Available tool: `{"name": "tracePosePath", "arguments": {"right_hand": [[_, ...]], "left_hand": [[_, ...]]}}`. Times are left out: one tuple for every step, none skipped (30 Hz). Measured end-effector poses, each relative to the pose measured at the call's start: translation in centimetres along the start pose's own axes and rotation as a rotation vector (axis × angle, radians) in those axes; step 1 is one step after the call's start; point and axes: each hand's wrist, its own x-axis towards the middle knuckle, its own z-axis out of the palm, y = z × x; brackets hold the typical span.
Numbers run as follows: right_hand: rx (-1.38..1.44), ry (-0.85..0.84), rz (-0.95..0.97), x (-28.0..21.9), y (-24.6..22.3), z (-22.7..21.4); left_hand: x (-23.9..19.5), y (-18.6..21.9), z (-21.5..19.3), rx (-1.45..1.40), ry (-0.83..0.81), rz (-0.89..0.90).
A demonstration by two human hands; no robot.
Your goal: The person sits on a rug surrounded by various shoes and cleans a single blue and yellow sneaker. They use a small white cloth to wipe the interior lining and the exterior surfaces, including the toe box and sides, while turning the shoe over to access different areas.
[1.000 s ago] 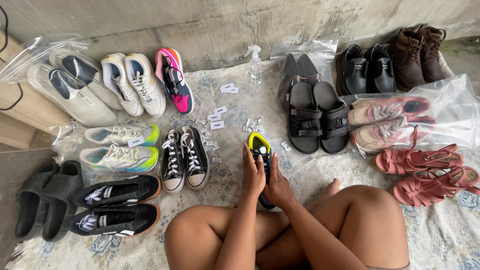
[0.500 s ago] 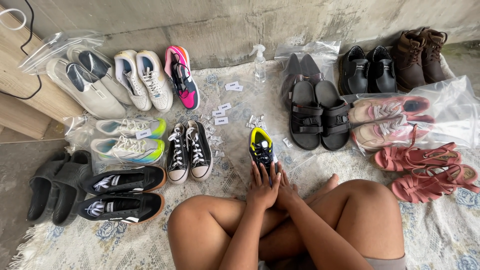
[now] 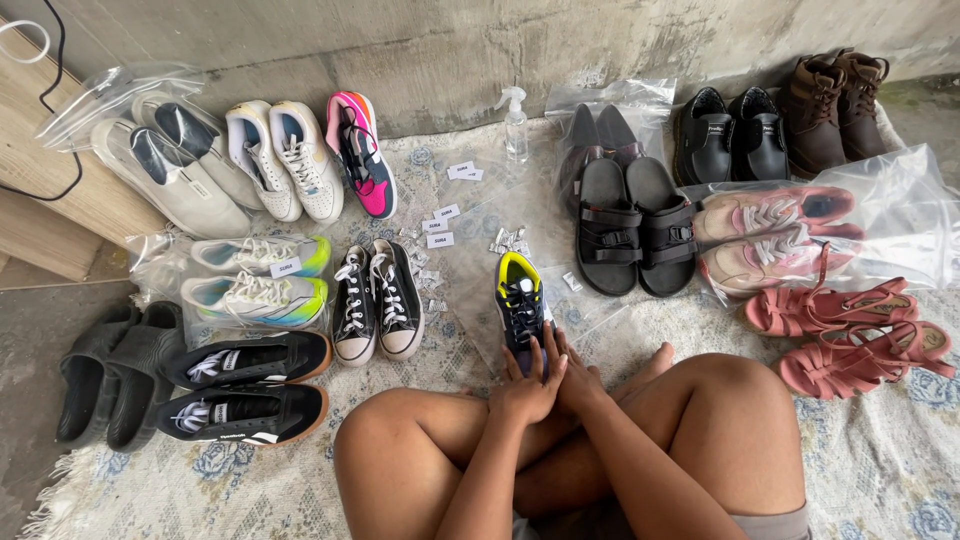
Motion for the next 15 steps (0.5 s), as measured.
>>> {"name": "tracePosePath", "arguments": {"right_hand": [[0.0,0.002,-0.001,-0.8,-1.1,-0.8],[0.028,0.014,0.009,-1.7,-2.1,-1.6],[0.057,0.027,0.018,-2.6,-3.2,-2.3],[0.059,0.027,0.019,-4.0,-4.7,-3.3],[0.1,0.077,0.024,-5.3,-6.2,-4.3],[0.141,0.129,0.029,-6.7,-7.7,-5.4],[0.141,0.129,0.029,-6.4,-7.8,-5.3],[0.124,0.162,0.021,-6.2,-7.9,-5.1],[0.107,0.196,0.012,-5.9,-8.1,-5.0],[0.107,0.195,0.012,-5.5,-8.0,-4.7],[0.082,0.244,0.0,-5.0,-8.0,-4.4],[0.057,0.293,-0.012,-4.6,-8.0,-4.1],[0.056,0.292,-0.012,-4.1,-7.9,-3.8],[0.033,0.339,-0.022,-3.6,-7.7,-3.4],[0.01,0.386,-0.032,-3.2,-7.5,-3.0]], "left_hand": [[-0.4,0.2,-0.4,0.0,0.002,0.001],[-0.8,0.3,-0.7,-0.051,0.041,0.023],[-1.3,0.5,-1.1,-0.103,0.08,0.045],[-0.6,0.1,-0.7,-0.101,0.078,0.045],[0.0,-0.3,-0.4,-0.198,0.115,0.051],[0.7,-0.6,-0.1,-0.296,0.154,0.058],[1.0,-0.9,-0.1,-0.295,0.153,0.058],[1.3,-1.1,-0.1,-0.395,0.16,0.084],[1.7,-1.4,-0.1,-0.495,0.166,0.111],[1.2,-1.1,-0.5,-0.496,0.166,0.111],[0.7,-0.8,-0.9,-0.541,0.163,0.12],[0.3,-0.6,-1.3,-0.586,0.159,0.128],[0.4,-0.5,-1.5,-0.587,0.159,0.128],[0.5,-0.4,-1.7,-0.609,0.167,0.137],[0.6,-0.3,-1.8,-0.631,0.174,0.145]]}}
